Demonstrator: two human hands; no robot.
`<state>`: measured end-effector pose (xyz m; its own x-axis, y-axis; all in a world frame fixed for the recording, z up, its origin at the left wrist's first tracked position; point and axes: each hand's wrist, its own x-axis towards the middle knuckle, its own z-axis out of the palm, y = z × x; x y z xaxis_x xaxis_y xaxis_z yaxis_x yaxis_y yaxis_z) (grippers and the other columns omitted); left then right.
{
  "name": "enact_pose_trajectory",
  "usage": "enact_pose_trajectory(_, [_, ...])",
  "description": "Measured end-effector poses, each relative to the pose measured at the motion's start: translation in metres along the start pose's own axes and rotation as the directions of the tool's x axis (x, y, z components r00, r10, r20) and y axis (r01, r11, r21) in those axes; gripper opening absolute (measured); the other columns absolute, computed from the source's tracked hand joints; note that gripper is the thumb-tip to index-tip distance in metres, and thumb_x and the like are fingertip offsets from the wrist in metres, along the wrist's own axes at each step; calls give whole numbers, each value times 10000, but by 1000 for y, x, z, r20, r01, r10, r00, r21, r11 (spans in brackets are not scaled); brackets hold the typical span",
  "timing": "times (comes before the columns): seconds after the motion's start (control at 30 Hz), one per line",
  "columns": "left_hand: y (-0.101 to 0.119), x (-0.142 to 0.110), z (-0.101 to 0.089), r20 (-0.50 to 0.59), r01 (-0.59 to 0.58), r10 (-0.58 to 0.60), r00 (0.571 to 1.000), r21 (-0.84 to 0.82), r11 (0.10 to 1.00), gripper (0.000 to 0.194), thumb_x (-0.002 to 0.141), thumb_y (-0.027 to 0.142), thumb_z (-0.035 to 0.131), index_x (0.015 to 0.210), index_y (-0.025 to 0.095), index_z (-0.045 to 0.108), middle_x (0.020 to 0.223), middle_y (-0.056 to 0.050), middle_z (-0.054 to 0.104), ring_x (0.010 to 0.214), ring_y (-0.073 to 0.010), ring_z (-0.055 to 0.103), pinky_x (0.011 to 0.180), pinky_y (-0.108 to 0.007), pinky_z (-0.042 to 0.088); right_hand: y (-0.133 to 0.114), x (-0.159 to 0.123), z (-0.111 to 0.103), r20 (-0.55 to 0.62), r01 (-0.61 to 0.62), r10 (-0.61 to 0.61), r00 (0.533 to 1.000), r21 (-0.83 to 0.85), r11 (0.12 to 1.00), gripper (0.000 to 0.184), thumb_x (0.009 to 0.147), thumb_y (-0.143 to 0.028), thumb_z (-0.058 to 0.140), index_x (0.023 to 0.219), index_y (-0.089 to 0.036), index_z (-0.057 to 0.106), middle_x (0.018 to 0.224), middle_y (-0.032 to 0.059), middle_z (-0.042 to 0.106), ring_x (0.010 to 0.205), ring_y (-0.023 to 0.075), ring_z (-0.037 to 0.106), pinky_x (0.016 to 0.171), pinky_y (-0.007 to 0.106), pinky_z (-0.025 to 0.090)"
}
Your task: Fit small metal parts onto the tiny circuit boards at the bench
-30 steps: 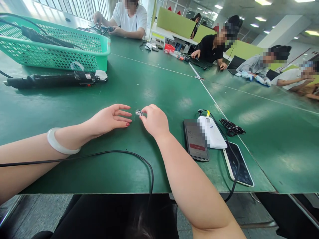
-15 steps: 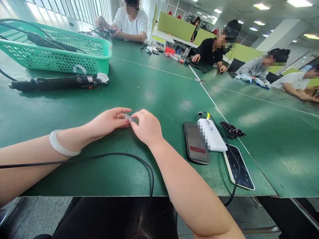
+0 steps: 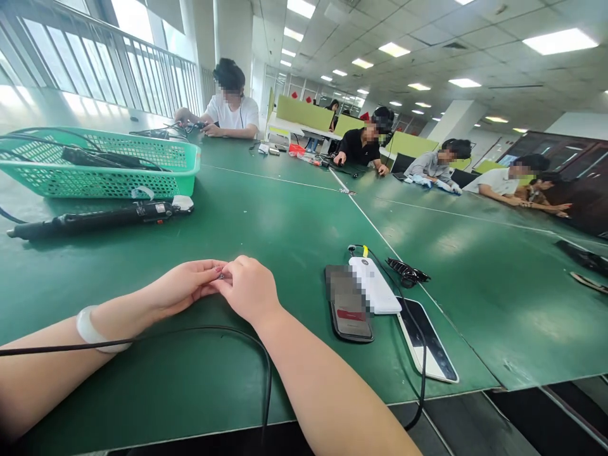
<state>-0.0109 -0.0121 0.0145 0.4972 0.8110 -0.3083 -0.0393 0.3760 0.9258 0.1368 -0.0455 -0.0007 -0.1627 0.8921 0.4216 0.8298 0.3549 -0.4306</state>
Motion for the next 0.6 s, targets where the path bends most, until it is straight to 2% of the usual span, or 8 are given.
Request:
enact_pose_trajectory(0.07, [5, -1, -2, -43, 2, -2, 999, 0, 1000, 60, 796, 168, 616, 824, 141, 663, 903, -84, 686, 803, -128, 641, 792, -226, 524, 3, 1, -3, -18, 12, -11, 1000, 51, 999, 229, 821, -418, 611, 887, -208, 676, 871, 18, 658, 821, 141, 587, 699, 255, 439])
enact_pose_trajectory(0.2, [19, -6, -13, -215, 12, 1, 977, 60, 998, 150, 776, 144, 636, 924, 131, 617, 915, -107, 680, 820, -155, 667, 885, -287, 526, 12, 2, -9, -49, -29, 36, 998, 128, 991, 280, 837, -435, 585, 964, -201, 671, 862, 13, 652, 756, 117, 561, 652, 241, 426])
enact_pose_trajectory(0.33, [33, -23, -36, -310, 5, 54, 949, 187, 982, 193, 758, 174, 662, 937, 133, 601, 962, -119, 687, 836, -177, 681, 884, -302, 530, 19, 2, -10, -37, -82, 89, 995, 164, 983, 288, 842, -446, 574, 944, -197, 678, 840, 16, 643, 722, 109, 540, 641, 238, 413])
enact_pose_trajectory(0.43, [35, -46, -67, -369, 39, 67, 927, 272, 961, 256, 727, 283, 710, 936, 167, 619, 989, -94, 710, 908, -202, 683, 864, -285, 532, 20, 1, -11, -9, -106, 110, 994, 187, 977, 306, 865, -460, 531, 964, -209, 674, 856, 17, 641, 710, 103, 533, 615, 230, 407])
enact_pose_trajectory(0.5, [34, -65, -95, -395, 70, 77, 915, 344, 937, 315, 703, 398, 722, 935, 211, 622, 944, -13, 733, 917, -195, 685, 857, -274, 529, 19, 0, -12, -5, -109, 113, 994, 200, 974, 302, 869, -458, 523, 968, -214, 672, 855, 14, 639, 697, 100, 529, 604, 227, 404])
enact_pose_trajectory(0.6, [31, -89, -146, -483, 163, 96, 870, 467, 869, 401, 605, 547, 743, 875, 275, 624, 840, 107, 743, 899, -176, 687, 843, -249, 523, 18, 0, -14, -7, -104, 108, 994, 211, 972, 281, 870, -442, 529, 962, -218, 672, 839, 8, 635, 683, 97, 524, 601, 228, 401])
